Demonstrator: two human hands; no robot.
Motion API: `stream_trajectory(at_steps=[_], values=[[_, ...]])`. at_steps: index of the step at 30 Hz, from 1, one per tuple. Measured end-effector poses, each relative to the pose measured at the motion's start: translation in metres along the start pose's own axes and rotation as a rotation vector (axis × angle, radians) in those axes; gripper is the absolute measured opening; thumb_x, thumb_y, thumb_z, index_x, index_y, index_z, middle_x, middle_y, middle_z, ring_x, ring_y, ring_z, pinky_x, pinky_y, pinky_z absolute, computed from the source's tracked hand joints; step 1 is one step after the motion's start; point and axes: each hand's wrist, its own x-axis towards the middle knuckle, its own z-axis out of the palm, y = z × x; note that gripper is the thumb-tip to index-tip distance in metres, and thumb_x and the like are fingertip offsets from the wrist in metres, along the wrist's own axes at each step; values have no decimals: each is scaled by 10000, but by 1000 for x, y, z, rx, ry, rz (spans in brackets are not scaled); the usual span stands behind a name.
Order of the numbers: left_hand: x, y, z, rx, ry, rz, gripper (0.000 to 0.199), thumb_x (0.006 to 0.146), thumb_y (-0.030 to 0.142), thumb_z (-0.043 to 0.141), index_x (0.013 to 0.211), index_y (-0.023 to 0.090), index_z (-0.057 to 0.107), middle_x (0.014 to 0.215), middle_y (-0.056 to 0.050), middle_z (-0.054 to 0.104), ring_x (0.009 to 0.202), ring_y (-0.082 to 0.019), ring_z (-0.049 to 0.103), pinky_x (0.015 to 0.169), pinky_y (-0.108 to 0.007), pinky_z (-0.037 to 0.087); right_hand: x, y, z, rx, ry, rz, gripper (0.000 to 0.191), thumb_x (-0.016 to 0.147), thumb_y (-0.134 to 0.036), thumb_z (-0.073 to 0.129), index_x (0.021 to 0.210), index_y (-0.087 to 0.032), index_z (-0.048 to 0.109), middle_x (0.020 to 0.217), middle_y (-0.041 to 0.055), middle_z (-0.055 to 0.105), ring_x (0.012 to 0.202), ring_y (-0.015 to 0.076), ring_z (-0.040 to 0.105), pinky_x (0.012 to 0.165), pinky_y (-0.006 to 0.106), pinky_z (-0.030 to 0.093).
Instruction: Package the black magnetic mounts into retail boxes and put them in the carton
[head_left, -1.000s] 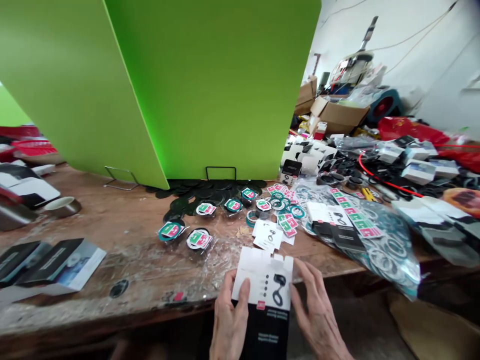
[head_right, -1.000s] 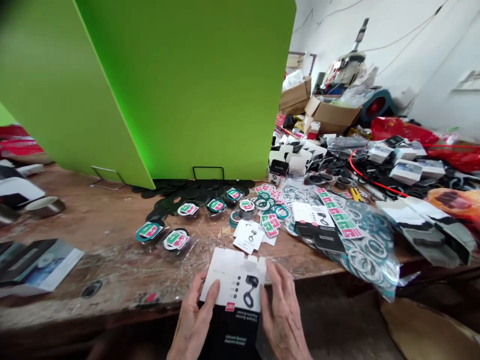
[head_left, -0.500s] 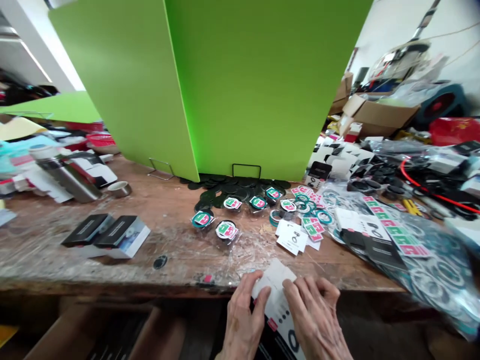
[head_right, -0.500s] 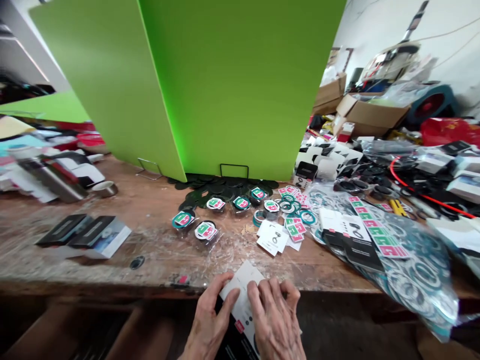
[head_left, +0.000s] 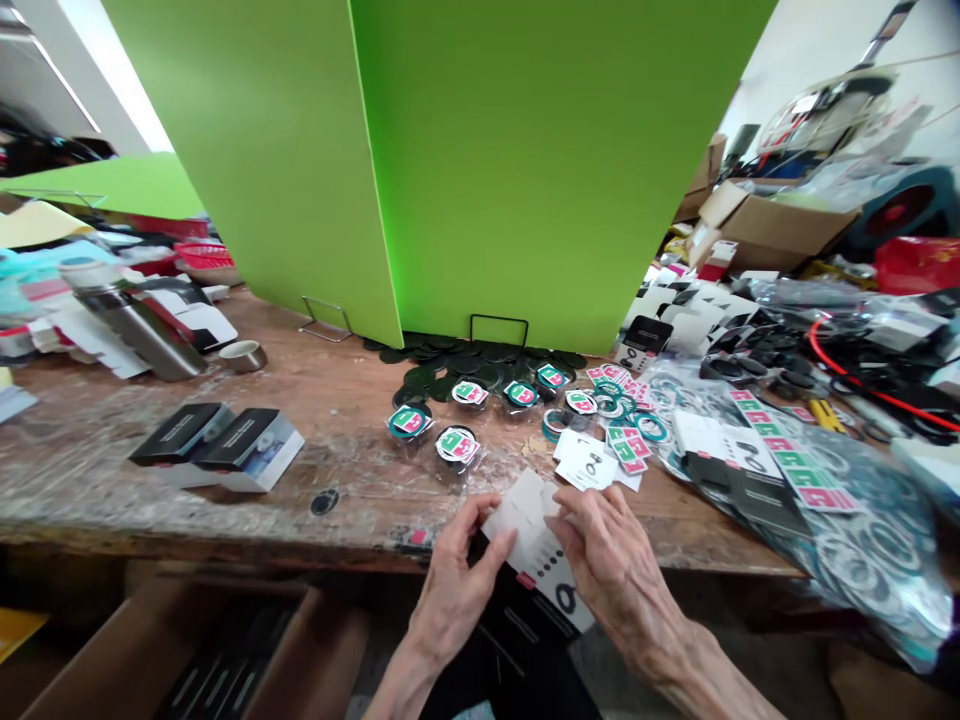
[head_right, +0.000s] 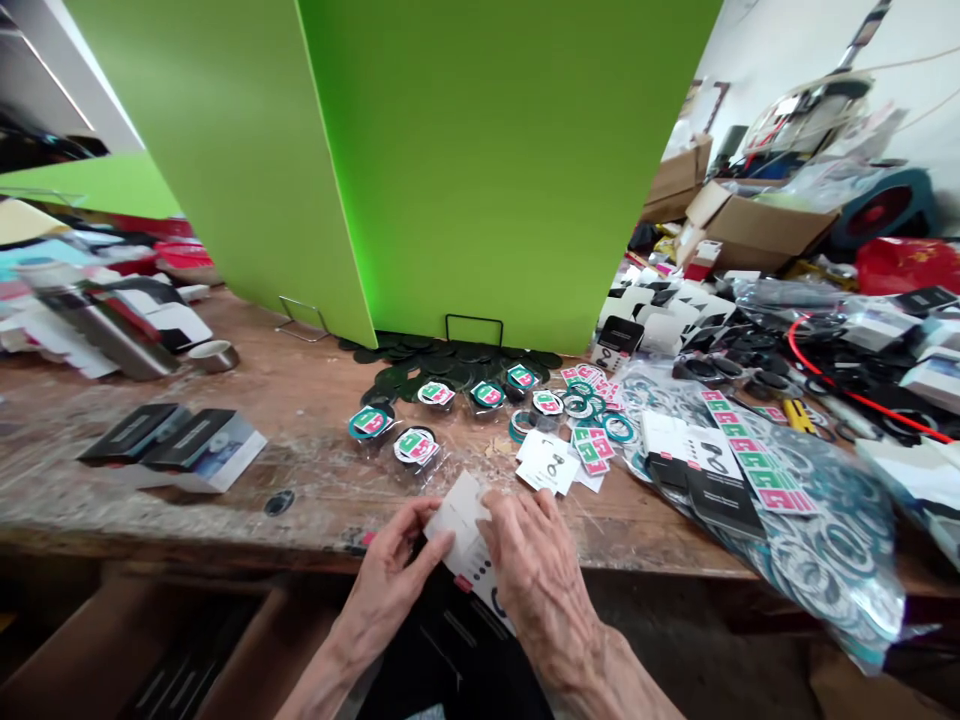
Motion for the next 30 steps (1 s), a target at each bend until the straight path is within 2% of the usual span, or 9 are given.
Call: stream_trajectory(at_steps=[3,6,10,17,21,24,26,27,30], values=[[2,0,-3,134,111,31,206,885,363,558,1037,226,580,961,-17,640,889,-179,593,818,-302,464,2,8,-6,160,-182,120,326,909,-138,421,1217,-243,429,1046,40,654,944,180,625,834,358,487],[1,-4,-1,194,119,46,191,888,344,556,1040,230,582,998,-21,633,917,-184,585,834,-312,452,4,11,-13,302,-348,211,433,874,-110,434,1272,-273,374,1016,-2,667,927,148,633,785,300,507],[-1,-9,0,222,114,81,191,885,334,564,1046,235,589,1022,-26,626,960,-191,570,864,-326,442,1,8,-16,448,-473,352,545,836,-78,398,1331,-279,293,1093,21,649,1003,170,616,855,344,483],[2,-7,1,227,87,81,214,895,325,546,1082,230,590,1024,-45,614,975,-206,562,901,-358,438,3,8,-15,389,-458,347,707,809,-75,412,1433,-333,203,1028,12,593,943,172,610,889,384,478],[-1,0,0,252,-21,57,291,918,345,500,1176,231,568,1116,-67,579,1085,-218,524,979,-384,409,4,6,-6,415,-237,365,660,821,-94,415,1429,-254,216,992,36,550,919,166,586,896,379,484],[-7,10,-1,240,-225,85,688,747,425,723,1353,256,442,1295,-77,493,1227,-250,433,1059,-397,360,1,-4,-1,361,-62,328,626,853,-113,406,1433,-257,217,1034,55,521,942,162,568,912,376,488],[-11,17,1,193,-318,69,897,597,426,836,1375,268,418,1322,-64,488,1225,-261,437,1050,-382,374,0,-11,-3,311,-28,267,632,876,-109,397,1450,-273,190,1072,65,507,978,162,558,920,368,491],[-11,20,2,160,-344,38,823,602,425,832,1326,260,478,1259,-53,539,1160,-251,489,1002,-360,413,1,-13,-6,288,-44,221,633,888,-102,390,1457,-282,178,1096,71,499,1000,161,553,918,359,496],[-6,25,6,-4,-310,-101,315,781,442,675,976,194,662,871,-10,650,793,-172,585,715,-265,480,12,-16,-22,171,-50,52,606,908,-103,405,1451,-291,215,1234,109,446,1121,190,513,906,364,509]])
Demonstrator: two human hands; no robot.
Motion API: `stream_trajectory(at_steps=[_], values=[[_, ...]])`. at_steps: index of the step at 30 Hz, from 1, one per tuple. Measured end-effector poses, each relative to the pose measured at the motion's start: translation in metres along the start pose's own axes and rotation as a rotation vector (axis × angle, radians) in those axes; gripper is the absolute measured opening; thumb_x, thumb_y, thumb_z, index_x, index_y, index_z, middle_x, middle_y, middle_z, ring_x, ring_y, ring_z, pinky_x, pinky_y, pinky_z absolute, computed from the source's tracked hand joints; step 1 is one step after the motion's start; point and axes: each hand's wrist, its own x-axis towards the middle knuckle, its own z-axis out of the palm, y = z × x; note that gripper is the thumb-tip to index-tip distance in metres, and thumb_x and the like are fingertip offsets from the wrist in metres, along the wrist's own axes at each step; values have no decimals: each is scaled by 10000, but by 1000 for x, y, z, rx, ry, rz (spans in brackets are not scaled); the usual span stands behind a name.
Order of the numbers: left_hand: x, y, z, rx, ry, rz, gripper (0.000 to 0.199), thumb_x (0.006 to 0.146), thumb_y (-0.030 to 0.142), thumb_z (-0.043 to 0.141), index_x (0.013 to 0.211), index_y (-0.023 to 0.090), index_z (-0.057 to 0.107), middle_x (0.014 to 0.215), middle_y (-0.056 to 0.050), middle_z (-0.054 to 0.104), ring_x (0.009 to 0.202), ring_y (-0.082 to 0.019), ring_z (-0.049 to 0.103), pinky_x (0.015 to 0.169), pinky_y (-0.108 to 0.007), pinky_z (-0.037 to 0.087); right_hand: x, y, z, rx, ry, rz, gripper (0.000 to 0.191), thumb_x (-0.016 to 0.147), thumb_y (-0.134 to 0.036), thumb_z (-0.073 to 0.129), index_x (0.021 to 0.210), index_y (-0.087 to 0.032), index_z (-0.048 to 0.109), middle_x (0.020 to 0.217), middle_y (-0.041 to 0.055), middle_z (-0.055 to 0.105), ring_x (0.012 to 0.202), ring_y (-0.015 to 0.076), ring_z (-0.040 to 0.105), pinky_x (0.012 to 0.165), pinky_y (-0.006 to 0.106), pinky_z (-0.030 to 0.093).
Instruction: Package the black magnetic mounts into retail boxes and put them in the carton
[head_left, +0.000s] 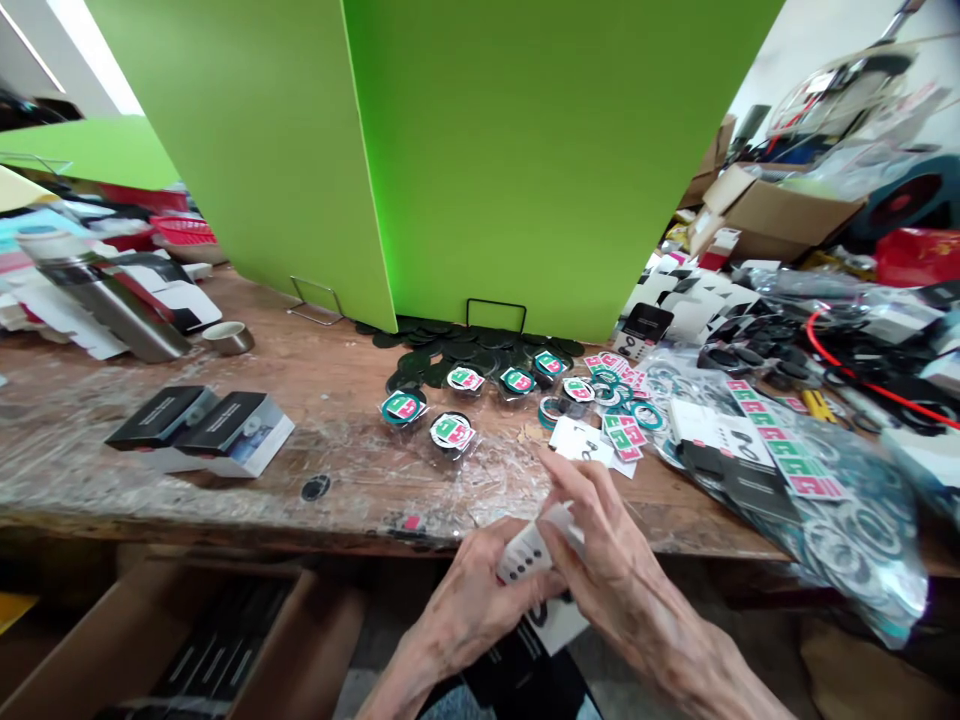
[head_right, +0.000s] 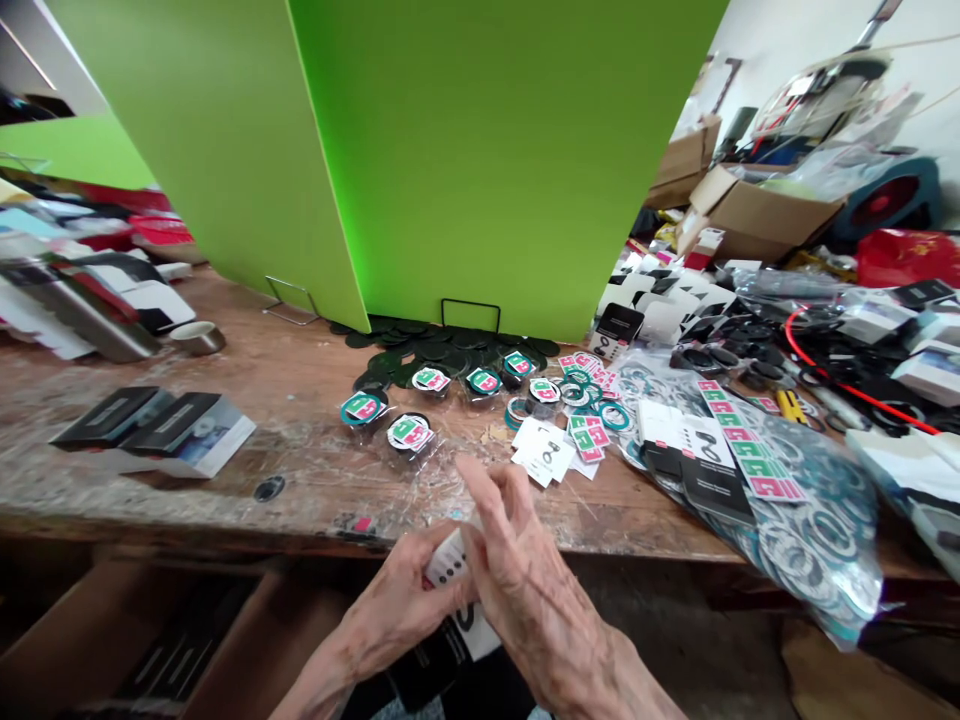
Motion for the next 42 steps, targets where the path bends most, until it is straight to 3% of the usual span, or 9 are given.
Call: stream_trajectory(at_steps=[7,11,17,21,28,31,35,38,42], values=[[30,-33,-1,-309,452,122,365,757,417,704,1016,182,601,937,-25,673,813,-165,610,732,-255,488,36,12,-32,-117,-264,-196,354,938,-85,313,1145,-272,531,1077,18,611,1063,181,564,1092,519,339],[28,-47,-2,-293,394,156,486,799,497,642,1163,206,505,997,-30,630,821,-158,584,726,-257,485,42,21,-20,-80,-329,-236,322,932,-75,317,1093,-255,530,1026,-15,631,968,133,603,1087,449,365],[31,-15,2,-503,528,106,237,925,433,473,959,204,525,859,18,560,791,-122,537,709,-208,439,32,21,8,-144,-280,-213,288,850,7,351,966,-188,528,1014,56,574,971,188,556,887,422,507],[34,-11,7,-634,575,97,207,913,418,485,955,216,497,851,32,558,779,-119,565,689,-204,461,19,25,24,-290,-167,-328,121,913,-116,461,988,-179,532,1047,61,591,1111,231,505,1085,600,306],[15,-54,0,18,544,423,477,894,237,553,1330,282,368,1353,-96,427,1254,-235,455,1028,-408,410,8,36,33,-249,-95,-447,287,933,-63,369,1147,-163,532,1118,89,612,1232,230,477,1145,618,175],[14,-62,-7,277,543,516,419,902,197,537,1299,301,452,1324,-91,422,1261,-241,442,1035,-421,405,3,41,33,12,-7,-256,439,949,-80,303,1357,-223,381,1443,117,392,1390,227,299,1141,530,268],[15,-60,-13,353,498,500,433,894,190,557,1292,331,459,1319,-71,412,1234,-225,461,1017,-386,423,7,42,32,615,-89,265,443,1003,-249,294,1433,-285,193,1386,92,471,1246,175,502,1029,378,442],[16,-57,-16,310,468,487,422,890,204,570,1277,339,468,1324,-60,402,1244,-223,447,1015,-369,423,16,41,31,855,-273,312,507,987,-303,375,1433,-250,141,1322,96,524,1168,174,560,966,353,481],[16,-49,-24,164,394,388,417,888,254,581,1277,314,443,1271,-71,436,1169,-218,505,964,-359,460,13,43,32,527,-203,149,387,971,-308,427,1350,-273,354,1366,64,483,1276,178,455,1063,388,387]])
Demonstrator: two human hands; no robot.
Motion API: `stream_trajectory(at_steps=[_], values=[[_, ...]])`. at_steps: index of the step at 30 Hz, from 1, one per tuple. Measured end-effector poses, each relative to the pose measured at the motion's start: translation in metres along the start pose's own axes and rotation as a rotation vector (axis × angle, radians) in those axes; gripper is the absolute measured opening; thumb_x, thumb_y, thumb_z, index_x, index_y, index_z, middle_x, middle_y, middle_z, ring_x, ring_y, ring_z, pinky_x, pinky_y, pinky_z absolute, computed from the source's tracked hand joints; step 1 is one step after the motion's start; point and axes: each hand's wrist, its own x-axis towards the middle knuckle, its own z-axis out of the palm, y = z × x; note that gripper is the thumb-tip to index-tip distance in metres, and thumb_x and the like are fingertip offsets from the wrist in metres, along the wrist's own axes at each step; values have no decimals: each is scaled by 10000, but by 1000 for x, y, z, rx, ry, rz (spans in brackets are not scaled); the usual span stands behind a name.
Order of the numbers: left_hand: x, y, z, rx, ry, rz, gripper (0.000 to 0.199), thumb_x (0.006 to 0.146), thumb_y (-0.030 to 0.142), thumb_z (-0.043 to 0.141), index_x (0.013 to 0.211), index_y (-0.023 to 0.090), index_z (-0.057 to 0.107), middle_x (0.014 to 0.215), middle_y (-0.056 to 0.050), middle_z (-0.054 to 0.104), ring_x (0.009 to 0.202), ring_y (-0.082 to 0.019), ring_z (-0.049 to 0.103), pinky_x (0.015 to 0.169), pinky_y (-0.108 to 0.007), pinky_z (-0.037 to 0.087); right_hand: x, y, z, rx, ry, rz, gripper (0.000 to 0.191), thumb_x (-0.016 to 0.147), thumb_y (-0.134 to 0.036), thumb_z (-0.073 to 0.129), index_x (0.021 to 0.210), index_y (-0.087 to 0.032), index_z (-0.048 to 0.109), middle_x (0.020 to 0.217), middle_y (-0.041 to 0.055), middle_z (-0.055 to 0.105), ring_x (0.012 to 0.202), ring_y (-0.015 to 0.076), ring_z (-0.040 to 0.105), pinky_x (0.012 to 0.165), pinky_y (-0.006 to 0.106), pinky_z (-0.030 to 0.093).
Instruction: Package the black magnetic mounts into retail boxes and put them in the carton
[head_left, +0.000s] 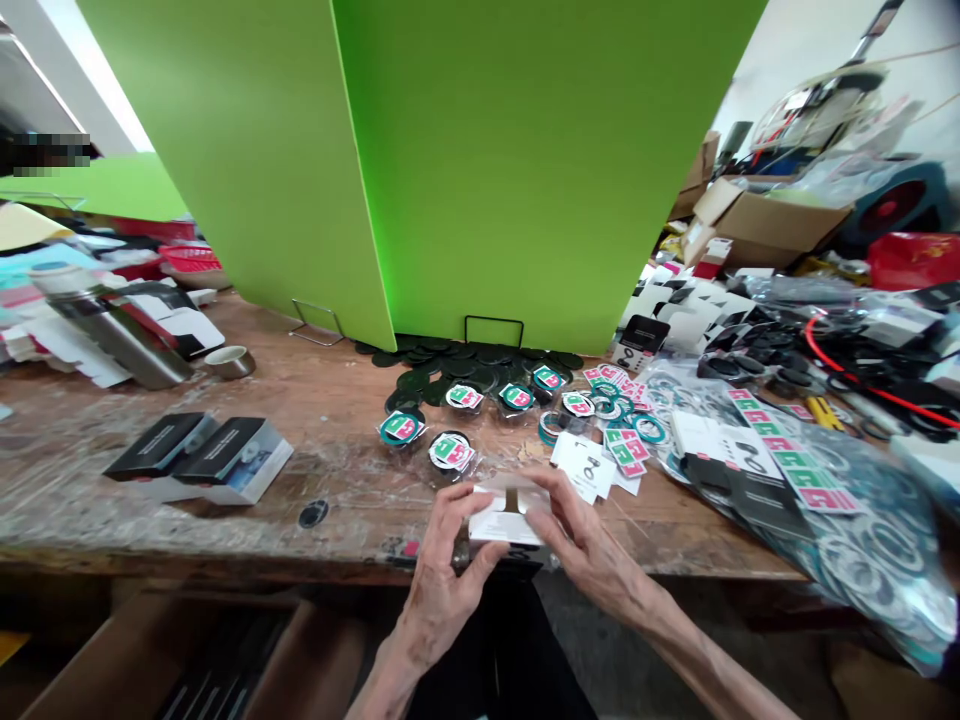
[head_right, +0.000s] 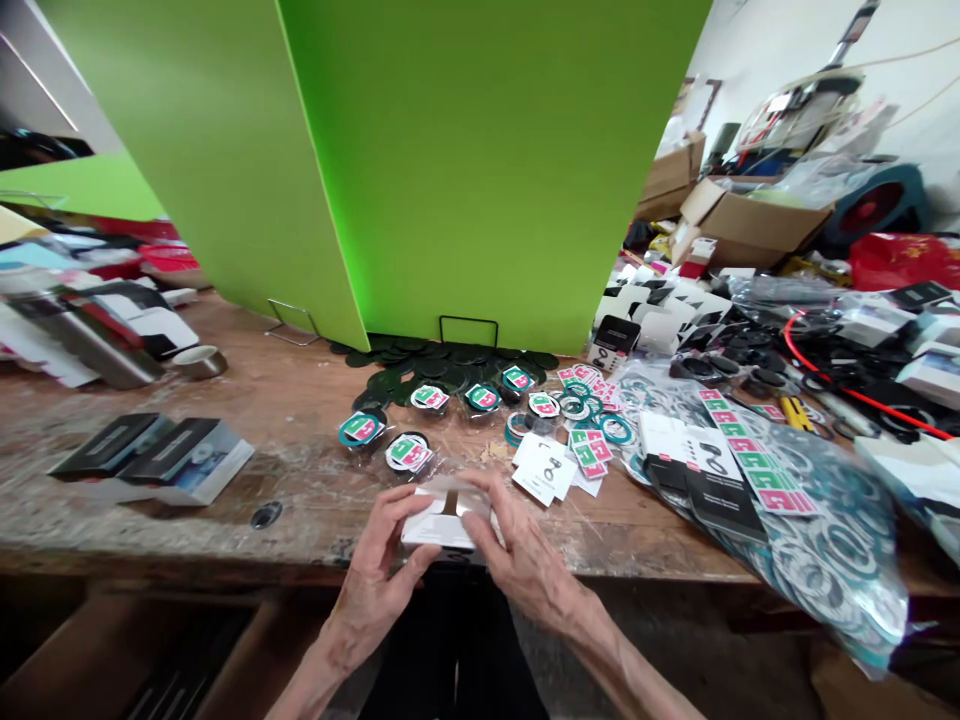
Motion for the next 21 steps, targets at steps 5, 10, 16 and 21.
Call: stream_trajectory(at_steps=[5,10,16,21], values=[[10,12,-9,55,-131,-26,424,871,312,605,1274,272,479,1227,-98,455,1187,-248,476,989,-393,441,-2,-7,-4,-189,34,-89,166,975,-290,412,1006,-235,566,1277,51,544,1216,181,481,1037,388,387],[10,17,-9,128,-126,-16,400,859,309,622,1243,291,509,1240,-83,442,1208,-237,466,995,-364,435,20,-19,-20,-139,-123,174,195,886,-284,530,1061,-203,558,963,11,627,845,148,577,752,276,456],[7,17,-6,55,-109,-40,488,846,290,638,1294,289,445,1278,-77,472,1190,-227,505,1011,-368,430,28,-12,-15,-360,-83,171,118,877,-221,500,977,-199,558,898,14,632,845,173,590,769,309,460],[6,20,-13,-240,17,-284,483,817,351,668,1244,235,476,1211,-78,584,1094,-213,589,939,-336,482,-2,-24,-33,-307,-162,40,473,928,-419,505,1372,-305,388,1355,65,507,1168,207,545,965,386,466]])
